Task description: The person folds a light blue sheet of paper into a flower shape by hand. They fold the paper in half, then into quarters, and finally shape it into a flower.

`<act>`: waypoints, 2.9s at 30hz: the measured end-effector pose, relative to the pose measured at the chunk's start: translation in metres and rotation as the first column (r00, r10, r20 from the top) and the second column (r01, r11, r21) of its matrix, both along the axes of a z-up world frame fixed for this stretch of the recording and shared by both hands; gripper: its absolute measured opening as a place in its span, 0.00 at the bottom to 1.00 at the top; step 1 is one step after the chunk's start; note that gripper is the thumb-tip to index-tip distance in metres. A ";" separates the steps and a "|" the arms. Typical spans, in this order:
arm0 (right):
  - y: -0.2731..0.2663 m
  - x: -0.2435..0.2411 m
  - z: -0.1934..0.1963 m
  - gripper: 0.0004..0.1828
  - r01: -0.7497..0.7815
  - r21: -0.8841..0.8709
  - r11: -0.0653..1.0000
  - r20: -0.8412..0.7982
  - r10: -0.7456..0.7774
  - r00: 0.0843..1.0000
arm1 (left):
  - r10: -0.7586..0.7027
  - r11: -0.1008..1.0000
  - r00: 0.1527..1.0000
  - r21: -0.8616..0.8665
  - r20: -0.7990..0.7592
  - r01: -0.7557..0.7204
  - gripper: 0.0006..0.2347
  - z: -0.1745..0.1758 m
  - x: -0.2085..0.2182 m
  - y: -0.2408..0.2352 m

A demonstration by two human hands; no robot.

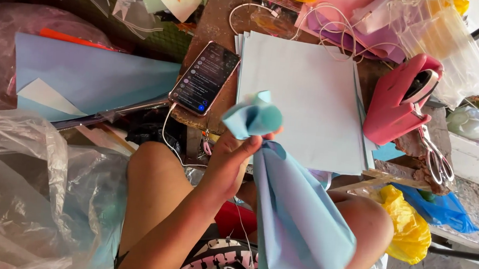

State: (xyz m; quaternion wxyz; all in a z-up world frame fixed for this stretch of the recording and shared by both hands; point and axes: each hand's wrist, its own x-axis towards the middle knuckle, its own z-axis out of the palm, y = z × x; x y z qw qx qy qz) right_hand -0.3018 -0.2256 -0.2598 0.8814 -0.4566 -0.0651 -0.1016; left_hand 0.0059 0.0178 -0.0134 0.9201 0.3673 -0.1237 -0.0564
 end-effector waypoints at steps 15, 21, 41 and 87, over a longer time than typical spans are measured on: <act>0.096 0.186 0.195 0.36 0.397 -0.379 0.836 0.029 -0.419 0.908 | 0.344 0.904 0.899 -0.354 0.270 -0.239 0.09 -0.024 0.032 0.062; 0.100 0.201 0.217 0.35 0.376 -0.297 0.877 0.042 -0.382 0.923 | 0.293 0.911 0.913 -0.374 0.284 -0.176 0.06 -0.029 0.039 0.080; 0.078 0.235 0.191 0.19 0.253 -0.618 0.744 -0.129 -0.414 0.901 | 0.135 0.947 0.991 -0.293 -0.013 -0.133 0.11 -0.027 0.046 0.065; 0.121 0.198 0.128 0.02 0.024 -0.852 0.523 0.040 0.020 0.999 | 0.753 0.196 0.600 0.962 -0.271 0.188 0.19 -0.180 -0.028 0.431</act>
